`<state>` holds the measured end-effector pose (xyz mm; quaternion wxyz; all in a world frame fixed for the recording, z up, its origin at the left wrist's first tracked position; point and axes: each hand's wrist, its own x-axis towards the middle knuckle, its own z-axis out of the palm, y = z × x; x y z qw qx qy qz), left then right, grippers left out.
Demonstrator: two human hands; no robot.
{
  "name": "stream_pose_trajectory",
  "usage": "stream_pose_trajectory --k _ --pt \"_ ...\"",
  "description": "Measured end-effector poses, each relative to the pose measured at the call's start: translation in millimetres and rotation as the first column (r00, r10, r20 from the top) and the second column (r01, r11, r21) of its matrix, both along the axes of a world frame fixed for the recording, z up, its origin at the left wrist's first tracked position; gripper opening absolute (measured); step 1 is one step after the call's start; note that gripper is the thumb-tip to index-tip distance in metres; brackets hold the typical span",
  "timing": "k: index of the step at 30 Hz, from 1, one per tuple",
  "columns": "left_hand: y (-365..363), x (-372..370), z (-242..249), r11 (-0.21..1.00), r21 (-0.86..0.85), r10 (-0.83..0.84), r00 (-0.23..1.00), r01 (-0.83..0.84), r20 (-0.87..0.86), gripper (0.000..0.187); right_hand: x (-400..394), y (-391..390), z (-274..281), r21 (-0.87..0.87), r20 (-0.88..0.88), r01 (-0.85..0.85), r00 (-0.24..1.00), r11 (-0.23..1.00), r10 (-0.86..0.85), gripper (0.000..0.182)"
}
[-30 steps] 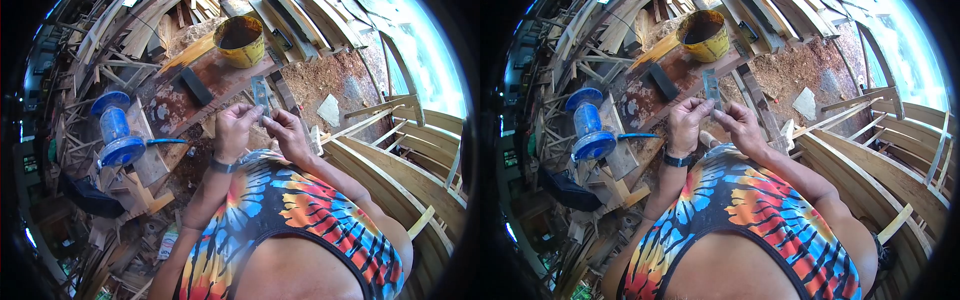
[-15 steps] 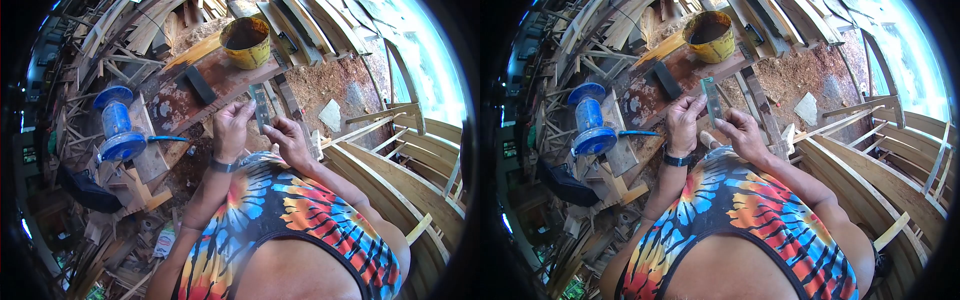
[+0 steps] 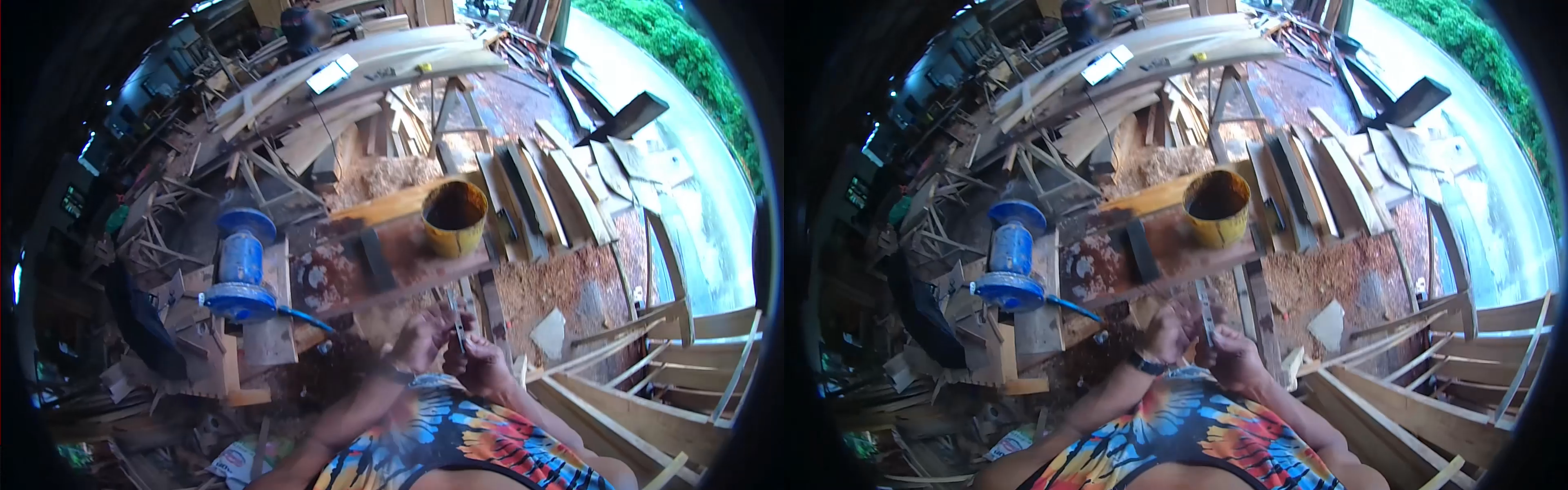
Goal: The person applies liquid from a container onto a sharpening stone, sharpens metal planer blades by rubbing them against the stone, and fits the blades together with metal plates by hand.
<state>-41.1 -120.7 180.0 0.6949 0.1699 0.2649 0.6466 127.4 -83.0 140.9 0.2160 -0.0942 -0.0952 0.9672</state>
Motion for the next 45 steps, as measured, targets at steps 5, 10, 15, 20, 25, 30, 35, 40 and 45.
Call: stream_pose_trajectory --k 5,10,15,20,25,30,35,40,45 --pt "4.1 -2.2 -6.8 0.995 -0.096 -0.023 0.999 0.025 0.029 0.032 -2.7 4.5 7.2 -0.073 -0.137 -0.131 0.983 0.989 0.120 0.020" --pt "5.0 -5.1 -12.9 0.997 -0.065 -0.040 0.999 0.041 0.021 0.032 -3.6 5.4 5.2 -0.074 -0.158 -0.157 0.977 0.985 0.143 0.023" --pt "5.1 -4.8 -7.9 0.996 -0.087 -0.023 1.000 0.024 0.004 0.032 -5.0 6.8 13.2 -0.088 -0.128 -0.152 0.982 0.984 0.140 0.024" --pt "7.0 -4.2 -6.8 0.998 -0.068 -0.006 1.000 0.005 -0.023 0.033 -6.0 8.5 13.3 -0.075 -0.162 -0.161 0.976 0.984 0.147 0.026" --pt "8.2 -5.3 -6.7 0.998 -0.059 -0.008 0.999 0.006 -0.034 0.034 -6.3 10.3 12.7 -0.061 -0.153 -0.165 0.976 0.984 0.154 0.026" --pt "7.8 -4.6 -0.3 0.998 -0.043 -0.052 0.985 0.045 -0.167 0.048 -6.5 10.2 3.8 -0.091 -0.166 -0.147 0.977 0.985 0.131 0.025" --pt "1.7 -0.3 17.8 0.986 -0.111 -0.145 0.974 0.127 -0.174 0.066 -5.8 10.4 2.7 -0.110 -0.117 -0.137 0.985 0.984 0.125 0.022" --pt "1.7 -0.9 11.2 0.986 -0.085 -0.149 0.982 0.140 -0.116 0.069 -6.0 10.3 3.7 -0.107 -0.054 -0.130 0.991 0.986 0.125 0.023" --pt "1.4 -1.3 18.2 0.981 -0.111 -0.172 0.976 0.157 -0.137 0.071 -3.7 10.7 -2.4 -0.138 -0.128 -0.155 0.982 0.978 0.137 0.019"
